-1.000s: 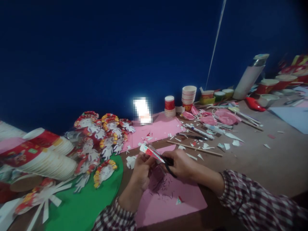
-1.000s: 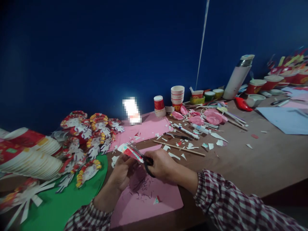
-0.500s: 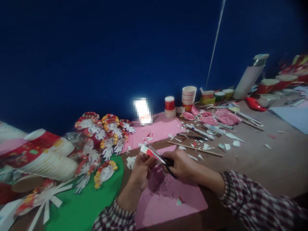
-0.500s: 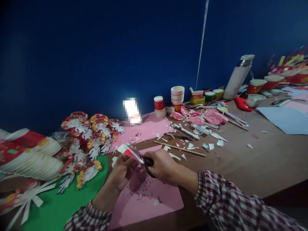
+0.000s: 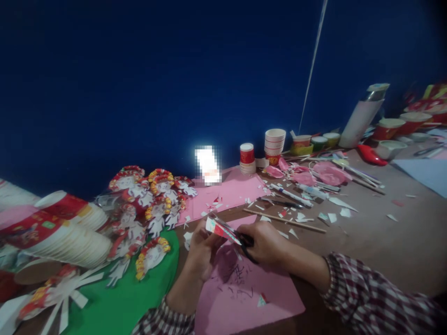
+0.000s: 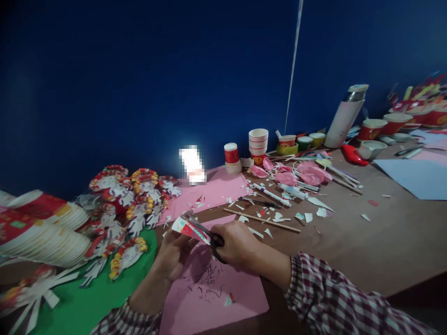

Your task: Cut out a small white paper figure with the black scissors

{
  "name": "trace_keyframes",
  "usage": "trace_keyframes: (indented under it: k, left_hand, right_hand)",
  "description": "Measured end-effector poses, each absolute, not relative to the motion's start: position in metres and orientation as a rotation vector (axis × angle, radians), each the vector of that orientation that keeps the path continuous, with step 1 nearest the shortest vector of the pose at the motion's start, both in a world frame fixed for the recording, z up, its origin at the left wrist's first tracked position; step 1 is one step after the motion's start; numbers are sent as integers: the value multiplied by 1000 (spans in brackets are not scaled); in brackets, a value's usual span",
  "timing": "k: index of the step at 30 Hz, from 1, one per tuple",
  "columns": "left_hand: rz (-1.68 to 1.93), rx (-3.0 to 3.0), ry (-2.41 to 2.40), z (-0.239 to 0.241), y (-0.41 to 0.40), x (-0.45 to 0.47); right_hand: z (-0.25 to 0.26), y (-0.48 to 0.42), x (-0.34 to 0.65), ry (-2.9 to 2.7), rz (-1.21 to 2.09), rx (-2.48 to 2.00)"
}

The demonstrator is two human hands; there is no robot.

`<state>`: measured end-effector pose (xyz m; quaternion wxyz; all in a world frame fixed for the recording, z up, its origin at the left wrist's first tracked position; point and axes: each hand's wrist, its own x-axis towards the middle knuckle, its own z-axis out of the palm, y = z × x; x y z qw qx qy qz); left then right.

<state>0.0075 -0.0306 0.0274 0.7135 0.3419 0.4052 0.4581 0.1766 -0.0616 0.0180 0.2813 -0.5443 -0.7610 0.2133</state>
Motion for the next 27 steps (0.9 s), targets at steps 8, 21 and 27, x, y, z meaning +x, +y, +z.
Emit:
trace_keyframes:
  k: [8,21,27]
  left_hand:
    - [1123,718,845,17,-28,10]
    - [1131,650,864,18,-28,12]
    - [1129,642,843,21,-30,14]
  right_hand:
    - [20,-63,175,-2015,610,-1441]
    - [19,-64,175,-2021,632,-1411]
    - [20,-64,174,-2001,666,-1411]
